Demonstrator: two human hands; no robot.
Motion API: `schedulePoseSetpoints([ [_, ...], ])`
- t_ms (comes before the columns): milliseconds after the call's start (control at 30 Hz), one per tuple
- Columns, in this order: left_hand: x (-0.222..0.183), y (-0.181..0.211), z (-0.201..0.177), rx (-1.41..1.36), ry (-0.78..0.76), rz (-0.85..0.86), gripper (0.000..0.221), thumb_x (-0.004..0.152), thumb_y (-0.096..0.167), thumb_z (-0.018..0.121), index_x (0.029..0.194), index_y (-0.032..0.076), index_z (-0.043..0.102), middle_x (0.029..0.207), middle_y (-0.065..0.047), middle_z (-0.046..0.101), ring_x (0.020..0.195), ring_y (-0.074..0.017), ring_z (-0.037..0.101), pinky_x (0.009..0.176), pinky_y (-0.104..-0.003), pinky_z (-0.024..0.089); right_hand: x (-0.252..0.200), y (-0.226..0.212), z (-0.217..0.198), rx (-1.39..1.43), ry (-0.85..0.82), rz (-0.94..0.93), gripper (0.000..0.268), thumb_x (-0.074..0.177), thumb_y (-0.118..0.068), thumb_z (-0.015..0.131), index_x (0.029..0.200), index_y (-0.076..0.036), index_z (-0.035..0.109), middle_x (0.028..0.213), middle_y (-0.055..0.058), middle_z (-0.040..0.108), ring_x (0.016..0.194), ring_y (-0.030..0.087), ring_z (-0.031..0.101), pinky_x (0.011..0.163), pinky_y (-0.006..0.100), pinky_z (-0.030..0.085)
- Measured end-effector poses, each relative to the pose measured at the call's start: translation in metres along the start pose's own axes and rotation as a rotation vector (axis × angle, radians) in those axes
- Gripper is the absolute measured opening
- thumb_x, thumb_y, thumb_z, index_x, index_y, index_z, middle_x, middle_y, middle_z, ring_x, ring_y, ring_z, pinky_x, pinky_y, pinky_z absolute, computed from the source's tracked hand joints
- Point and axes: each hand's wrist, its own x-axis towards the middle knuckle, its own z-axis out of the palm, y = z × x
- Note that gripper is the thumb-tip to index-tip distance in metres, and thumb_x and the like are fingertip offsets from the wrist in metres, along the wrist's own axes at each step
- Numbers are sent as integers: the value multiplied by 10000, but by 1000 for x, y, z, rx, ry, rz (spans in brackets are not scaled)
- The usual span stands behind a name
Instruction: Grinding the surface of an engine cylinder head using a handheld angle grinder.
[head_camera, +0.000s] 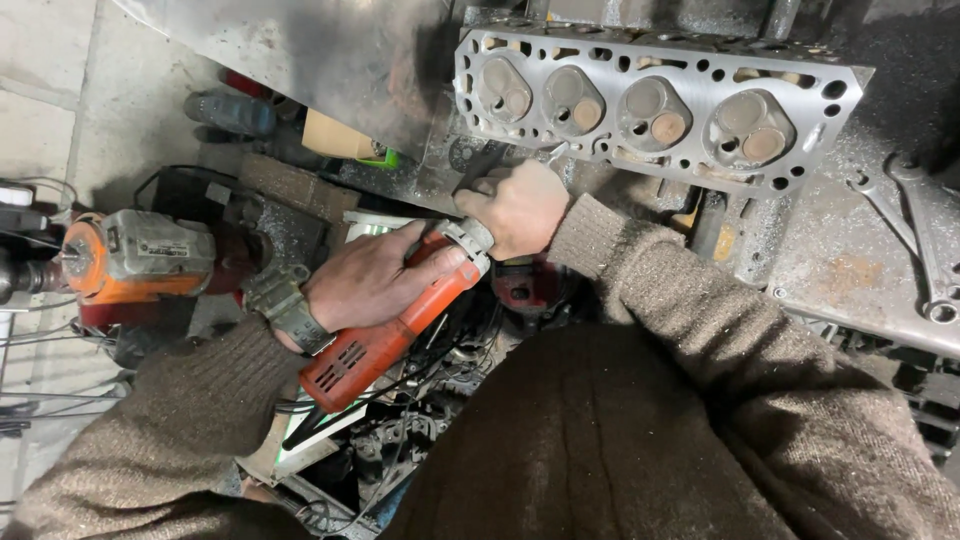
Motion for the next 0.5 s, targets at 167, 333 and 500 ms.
schedulePoseSetpoints([
  [167,0,-4,5,-70,34,-6,823,977,734,436,1467,94,601,1188,-315,754,1228,-538,676,1054,-675,513,0,0,5,23,27,-39,270,757,-421,726,939,-230,673,721,29,665,648,270,694,549,452,555],
  [333,8,-15,12,-42,26,-1,828,976,726,443,1486,90,584,1231,-315,744,1242,-539,665,1046,-659,508,0,-1,8,26,54,-67,213,809,-407,690,913,-223,662,718,25,655,622,269,675,556,440,545],
  [500,6,-16,14,-42,24,6,822,977,719,434,1484,87,575,1268,-319,729,1276,-529,643,1070,-653,499,9,-5,-7,40,58,-74,152,912,-360,635,873,-214,647,677,29,609,589,273,639,561,446,535],
])
